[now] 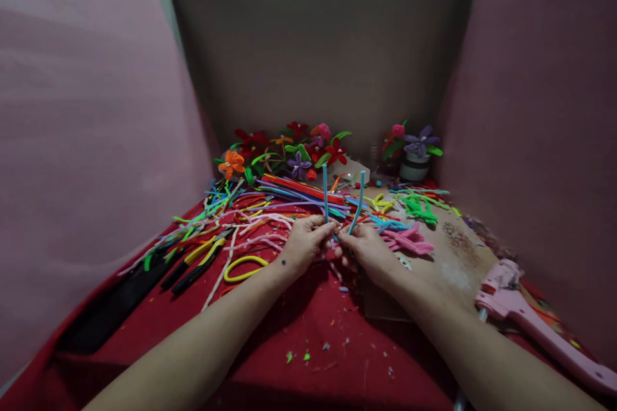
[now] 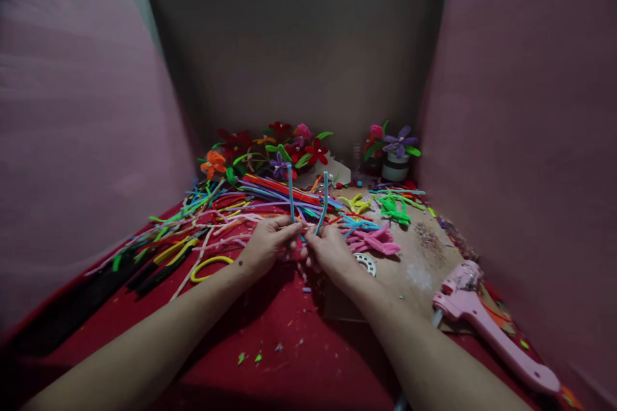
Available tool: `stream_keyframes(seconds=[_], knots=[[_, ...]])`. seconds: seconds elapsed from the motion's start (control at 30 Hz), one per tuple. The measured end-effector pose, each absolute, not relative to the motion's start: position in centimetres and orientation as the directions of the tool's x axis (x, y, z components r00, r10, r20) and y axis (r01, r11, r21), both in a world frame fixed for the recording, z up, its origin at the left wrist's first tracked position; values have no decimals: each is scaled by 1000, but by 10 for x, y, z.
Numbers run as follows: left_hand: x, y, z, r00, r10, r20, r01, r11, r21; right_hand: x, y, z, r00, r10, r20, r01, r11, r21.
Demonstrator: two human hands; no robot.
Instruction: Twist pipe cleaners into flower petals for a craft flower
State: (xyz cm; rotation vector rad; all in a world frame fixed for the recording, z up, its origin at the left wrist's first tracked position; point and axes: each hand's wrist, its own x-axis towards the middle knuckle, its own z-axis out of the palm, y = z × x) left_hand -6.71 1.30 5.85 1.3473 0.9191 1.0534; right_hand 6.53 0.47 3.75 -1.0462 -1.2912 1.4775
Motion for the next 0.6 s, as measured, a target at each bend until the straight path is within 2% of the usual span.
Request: stream_keyframes(seconds=[0.13, 0.3, 0.43, 0.53, 0.6], knots=[[-67, 9, 58, 415, 907, 78, -53, -62, 997, 66, 4, 39, -363, 931, -38, -53, -61, -997], [-65, 7, 60, 393, 919, 22, 20, -32, 999, 66, 1, 40, -369, 928, -39, 44, -24, -999], [-66, 9, 58, 441, 898, -12, 47, -10, 999, 64, 0, 37, -395, 915, -76, 87, -45, -995], [-69, 11, 58, 460, 888, -17, 4, 17, 1000, 64, 1, 36, -430, 895, -121, 66, -103, -992], [-71, 14, 59, 437, 899, -16, -33, 34, 999, 66, 2, 38, -461, 879, -126, -35, -159, -987]])
